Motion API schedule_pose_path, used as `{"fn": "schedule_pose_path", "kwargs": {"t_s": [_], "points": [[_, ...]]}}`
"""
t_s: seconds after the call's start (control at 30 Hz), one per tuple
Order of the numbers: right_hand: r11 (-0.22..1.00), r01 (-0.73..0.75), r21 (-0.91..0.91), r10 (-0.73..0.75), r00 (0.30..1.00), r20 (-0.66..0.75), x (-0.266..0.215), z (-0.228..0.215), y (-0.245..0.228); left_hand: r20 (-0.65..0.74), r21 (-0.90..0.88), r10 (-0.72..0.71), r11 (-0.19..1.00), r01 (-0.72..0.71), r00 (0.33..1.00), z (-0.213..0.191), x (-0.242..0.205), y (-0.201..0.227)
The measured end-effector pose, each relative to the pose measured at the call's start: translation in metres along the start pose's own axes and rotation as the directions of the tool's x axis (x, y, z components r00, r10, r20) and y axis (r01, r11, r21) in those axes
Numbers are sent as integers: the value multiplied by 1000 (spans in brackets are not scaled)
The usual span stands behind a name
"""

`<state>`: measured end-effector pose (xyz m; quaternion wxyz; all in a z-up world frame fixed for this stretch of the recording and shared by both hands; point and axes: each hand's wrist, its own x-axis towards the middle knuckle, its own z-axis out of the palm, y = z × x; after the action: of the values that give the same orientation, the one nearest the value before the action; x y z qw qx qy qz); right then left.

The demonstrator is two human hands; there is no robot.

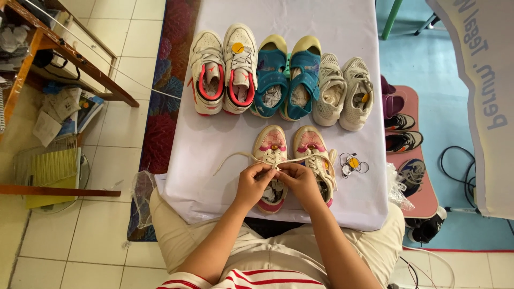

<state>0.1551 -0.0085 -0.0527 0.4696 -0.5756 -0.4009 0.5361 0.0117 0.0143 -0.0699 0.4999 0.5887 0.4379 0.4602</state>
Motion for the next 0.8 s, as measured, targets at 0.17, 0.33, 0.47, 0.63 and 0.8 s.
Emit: {"fn": "schedule_pose_path", "kwargs": {"t_s": [0.17, 0.33, 0.47, 0.63, 0.8], "points": [[999, 24, -33, -25, 1000, -9, 5, -4, 23, -61, 13, -9, 1000, 10, 998, 5, -7, 0], [994, 104, 31, -103, 994, -37, 1, -1, 33, -65, 79, -83, 993, 88, 994, 0, -9, 0], [990, 135, 37, -133, 989, -59, -1, 2, 33, -55, 118, -109, 986, 115, 992, 1, -10, -2], [966, 258, 24, -251, 954, -164, 2, 2, 59, -87, 91, -169, 980, 177, 982, 3, -5, -22], [958, 286, 3, -281, 944, -172, -6, 7, 34, -96, 182, -131, 972, 147, 987, 6, -1, 7]]}}
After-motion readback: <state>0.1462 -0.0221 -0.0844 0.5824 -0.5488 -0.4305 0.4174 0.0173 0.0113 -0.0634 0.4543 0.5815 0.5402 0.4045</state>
